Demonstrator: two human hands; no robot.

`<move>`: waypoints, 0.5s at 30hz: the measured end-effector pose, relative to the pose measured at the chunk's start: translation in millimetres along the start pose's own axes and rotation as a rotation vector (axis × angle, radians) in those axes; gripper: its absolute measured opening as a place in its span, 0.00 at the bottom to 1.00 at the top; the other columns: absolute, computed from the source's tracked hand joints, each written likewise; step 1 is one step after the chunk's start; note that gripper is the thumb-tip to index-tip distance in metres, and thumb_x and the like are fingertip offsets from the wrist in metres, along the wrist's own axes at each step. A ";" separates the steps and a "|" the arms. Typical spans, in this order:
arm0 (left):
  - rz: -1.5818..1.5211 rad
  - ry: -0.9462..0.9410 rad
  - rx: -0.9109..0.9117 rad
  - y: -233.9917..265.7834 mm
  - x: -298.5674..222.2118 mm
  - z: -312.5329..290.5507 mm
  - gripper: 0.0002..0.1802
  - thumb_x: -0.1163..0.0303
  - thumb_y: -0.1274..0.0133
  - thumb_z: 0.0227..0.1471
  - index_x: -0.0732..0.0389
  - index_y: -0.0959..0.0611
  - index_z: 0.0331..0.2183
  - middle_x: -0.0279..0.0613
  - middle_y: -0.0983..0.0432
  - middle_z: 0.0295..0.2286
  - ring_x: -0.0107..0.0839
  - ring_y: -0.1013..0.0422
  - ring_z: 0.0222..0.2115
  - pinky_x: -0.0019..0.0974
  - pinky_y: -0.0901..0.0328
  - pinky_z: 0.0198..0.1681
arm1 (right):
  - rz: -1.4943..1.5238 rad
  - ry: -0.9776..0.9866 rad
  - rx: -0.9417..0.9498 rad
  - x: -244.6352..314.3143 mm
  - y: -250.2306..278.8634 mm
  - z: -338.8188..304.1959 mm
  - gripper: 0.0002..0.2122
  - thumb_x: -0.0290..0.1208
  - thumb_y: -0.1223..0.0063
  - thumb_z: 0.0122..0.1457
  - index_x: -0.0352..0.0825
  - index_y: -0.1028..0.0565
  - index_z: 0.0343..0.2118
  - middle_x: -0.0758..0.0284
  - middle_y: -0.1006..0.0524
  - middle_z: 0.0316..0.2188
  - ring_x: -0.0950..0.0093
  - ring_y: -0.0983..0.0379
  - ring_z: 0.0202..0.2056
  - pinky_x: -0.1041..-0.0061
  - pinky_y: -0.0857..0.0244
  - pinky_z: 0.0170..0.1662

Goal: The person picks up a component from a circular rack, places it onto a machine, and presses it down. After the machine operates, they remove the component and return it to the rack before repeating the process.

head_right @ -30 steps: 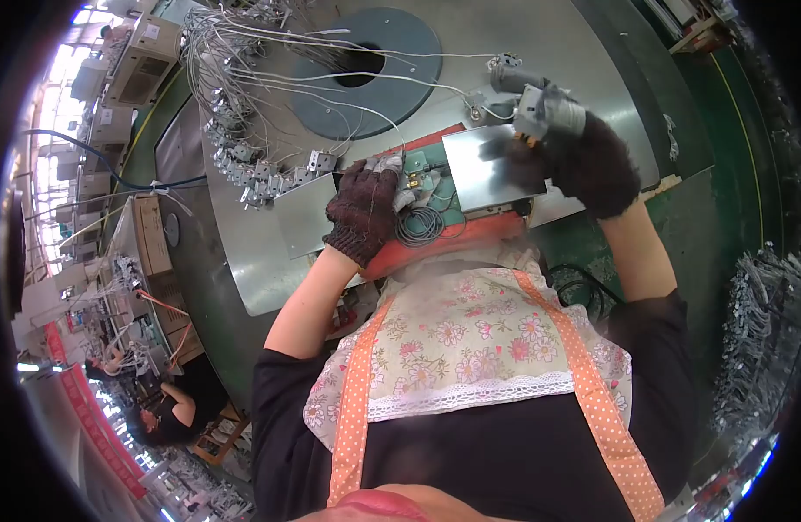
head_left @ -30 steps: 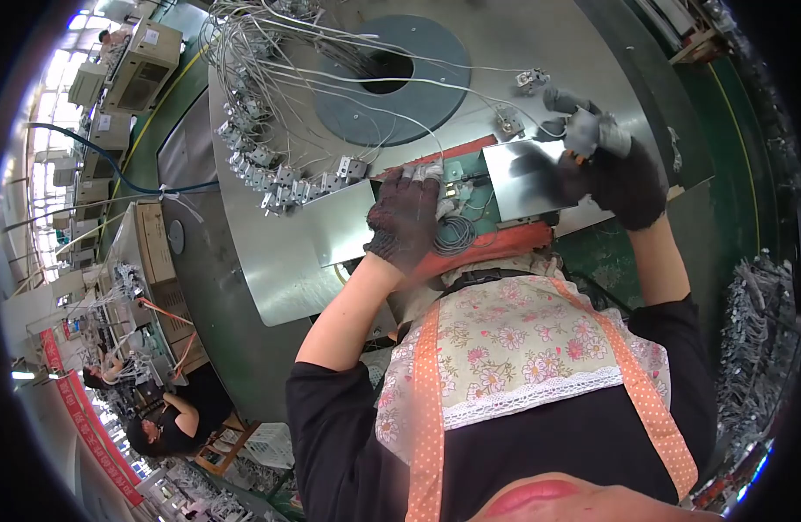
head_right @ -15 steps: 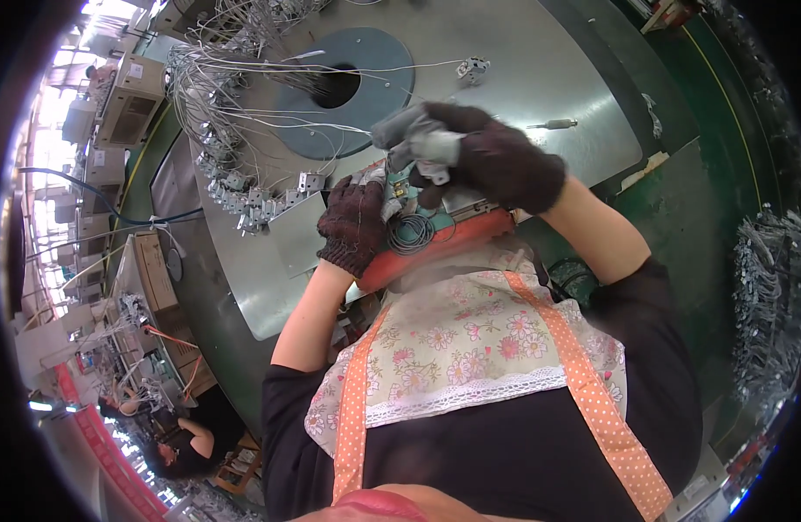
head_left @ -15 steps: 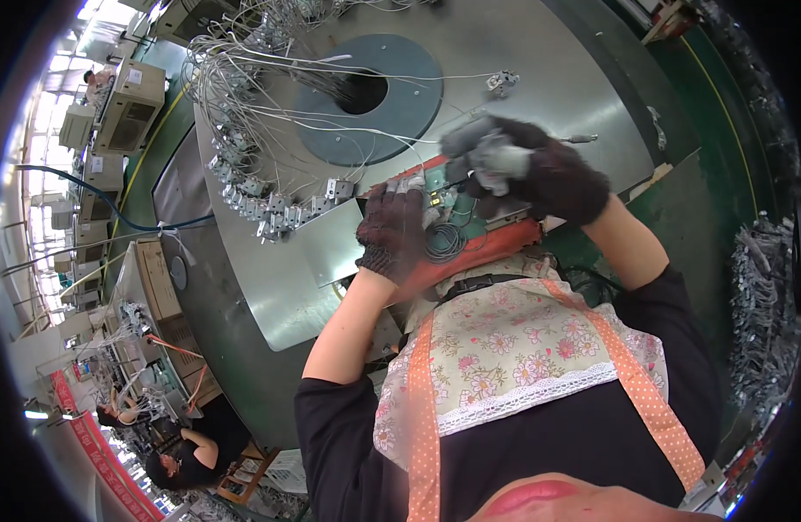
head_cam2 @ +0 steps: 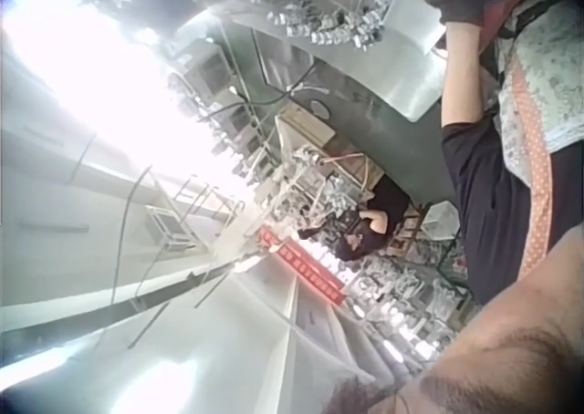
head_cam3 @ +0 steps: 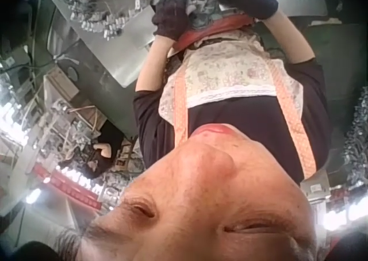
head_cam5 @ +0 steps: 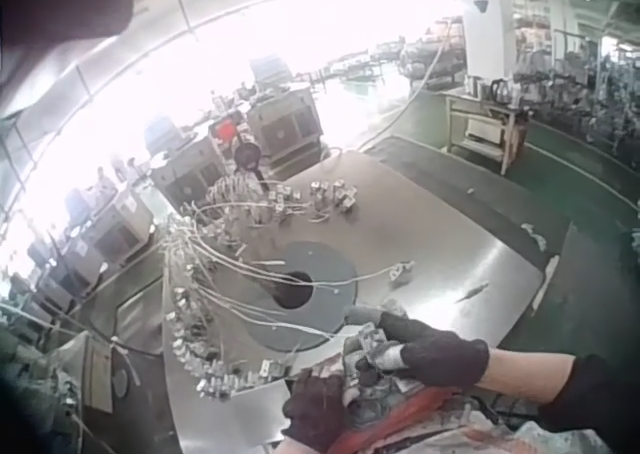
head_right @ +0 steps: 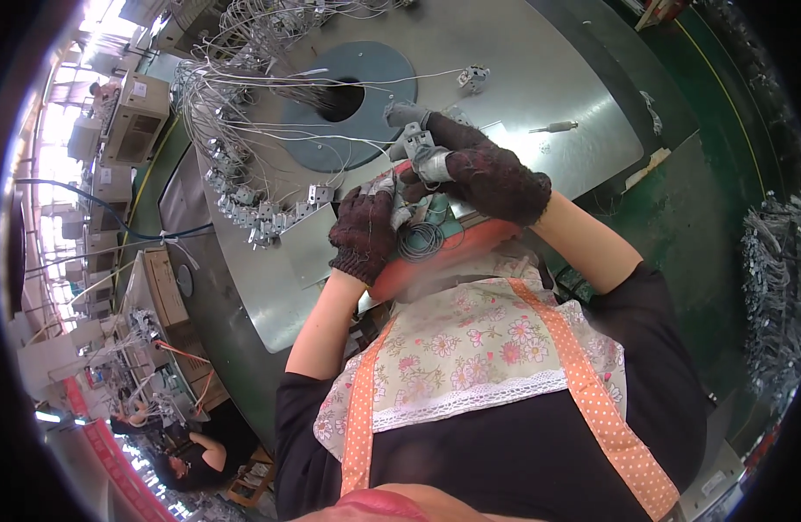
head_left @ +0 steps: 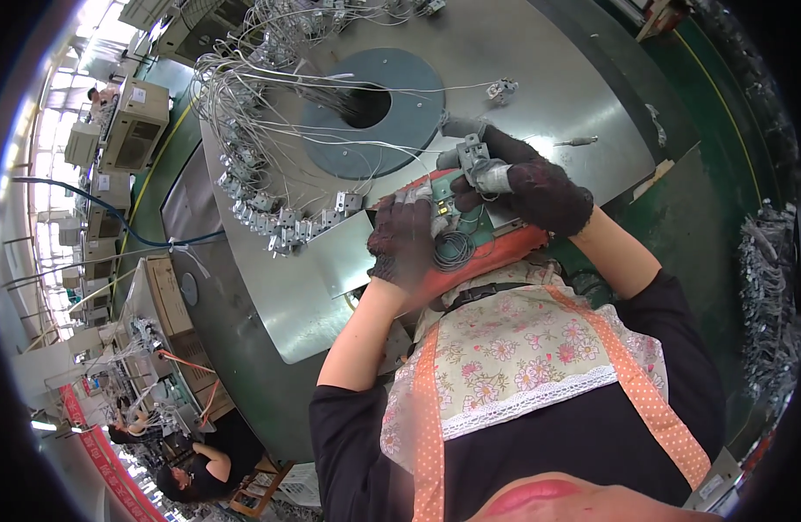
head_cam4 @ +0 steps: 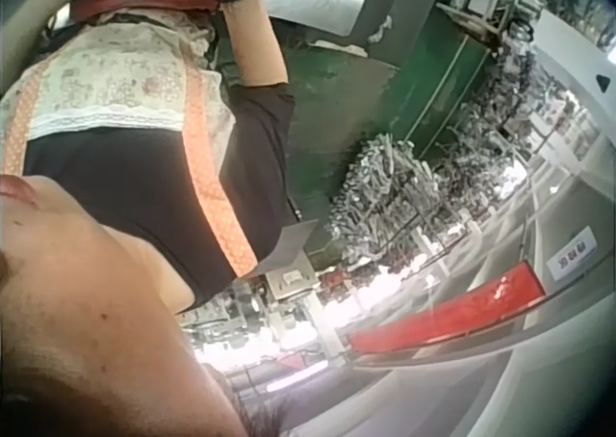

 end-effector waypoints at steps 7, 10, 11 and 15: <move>0.056 0.011 0.041 -10.8 10.4 -2.2 0.30 0.54 0.45 0.54 0.64 0.23 0.52 0.54 0.22 0.47 0.51 0.28 0.51 0.51 0.39 0.58 | -0.186 -0.014 -0.087 3.0 -9.5 -6.3 0.35 0.32 0.47 0.56 0.38 0.42 0.68 0.61 0.26 0.53 0.73 0.22 0.44 0.72 0.27 0.49; 0.091 -0.007 0.001 -13.1 11.1 -5.2 0.30 0.54 0.45 0.54 0.64 0.23 0.52 0.54 0.22 0.47 0.50 0.28 0.51 0.51 0.39 0.58 | -0.128 -0.065 -0.052 9.5 -14.6 -12.6 0.34 0.26 0.50 0.58 0.33 0.45 0.69 0.62 0.26 0.50 0.72 0.24 0.45 0.69 0.28 0.52; 0.089 -0.009 0.002 -13.6 11.5 -5.4 0.30 0.54 0.45 0.54 0.64 0.23 0.52 0.54 0.22 0.47 0.50 0.28 0.51 0.51 0.39 0.58 | -0.128 -0.065 -0.054 8.0 -14.4 -12.5 0.34 0.26 0.50 0.58 0.33 0.45 0.69 0.62 0.26 0.50 0.72 0.24 0.45 0.69 0.28 0.52; 0.015 0.030 0.054 -4.5 5.9 4.9 0.30 0.54 0.45 0.54 0.64 0.23 0.52 0.54 0.22 0.47 0.49 0.27 0.50 0.51 0.40 0.59 | -0.097 -0.035 -0.065 4.2 -12.4 -9.4 0.34 0.27 0.49 0.58 0.33 0.44 0.69 0.62 0.26 0.50 0.72 0.24 0.43 0.68 0.27 0.50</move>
Point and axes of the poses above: each hand's wrist, its own z-axis towards the middle knuckle, its own y-axis out of the back of the hand, x = y × z, the point moved 3 cm from there along z, towards the middle knuckle
